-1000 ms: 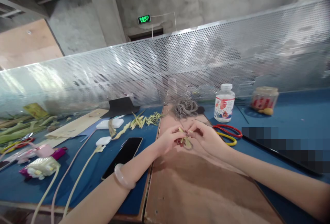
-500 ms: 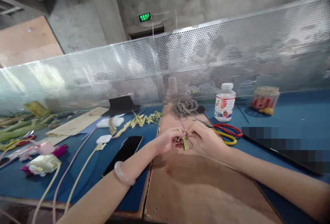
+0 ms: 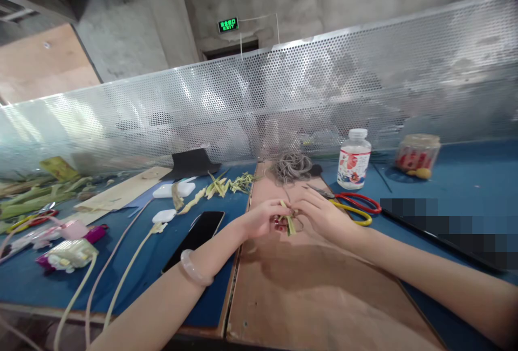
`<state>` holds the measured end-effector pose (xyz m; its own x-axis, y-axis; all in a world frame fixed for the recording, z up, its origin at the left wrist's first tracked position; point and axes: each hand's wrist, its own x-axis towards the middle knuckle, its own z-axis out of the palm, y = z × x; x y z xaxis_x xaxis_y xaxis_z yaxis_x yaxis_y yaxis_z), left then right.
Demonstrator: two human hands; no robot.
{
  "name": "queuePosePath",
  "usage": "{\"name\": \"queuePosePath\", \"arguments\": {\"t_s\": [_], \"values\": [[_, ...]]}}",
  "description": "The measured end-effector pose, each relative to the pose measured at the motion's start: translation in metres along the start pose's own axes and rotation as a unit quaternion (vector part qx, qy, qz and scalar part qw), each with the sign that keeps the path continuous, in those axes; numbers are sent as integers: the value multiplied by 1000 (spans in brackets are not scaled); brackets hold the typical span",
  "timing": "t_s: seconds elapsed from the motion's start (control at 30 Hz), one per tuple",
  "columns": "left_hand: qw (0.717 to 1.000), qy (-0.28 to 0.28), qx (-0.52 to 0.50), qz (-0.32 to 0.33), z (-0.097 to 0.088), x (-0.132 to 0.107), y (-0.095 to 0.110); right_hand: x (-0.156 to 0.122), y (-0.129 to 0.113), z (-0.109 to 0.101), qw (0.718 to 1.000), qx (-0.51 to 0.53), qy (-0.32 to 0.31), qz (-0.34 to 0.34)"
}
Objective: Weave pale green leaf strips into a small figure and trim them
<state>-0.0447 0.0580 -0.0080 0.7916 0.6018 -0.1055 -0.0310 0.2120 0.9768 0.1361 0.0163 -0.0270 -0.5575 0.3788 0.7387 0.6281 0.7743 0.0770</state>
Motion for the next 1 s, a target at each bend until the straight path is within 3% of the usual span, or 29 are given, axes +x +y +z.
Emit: {"name": "queuePosePath", "arguments": {"t_s": [0.17, 0.57, 1.0], "values": [[999, -7, 40, 9, 1, -2, 1, -2, 1, -2, 997, -46, -49, -28], [998, -34, 48, 23, 3, -5, 7, -2, 5, -6, 998, -48, -34, -25], [990, -6, 131, 44, 9, -5, 5, 0, -1, -11, 993, -87, -36, -69]]}}
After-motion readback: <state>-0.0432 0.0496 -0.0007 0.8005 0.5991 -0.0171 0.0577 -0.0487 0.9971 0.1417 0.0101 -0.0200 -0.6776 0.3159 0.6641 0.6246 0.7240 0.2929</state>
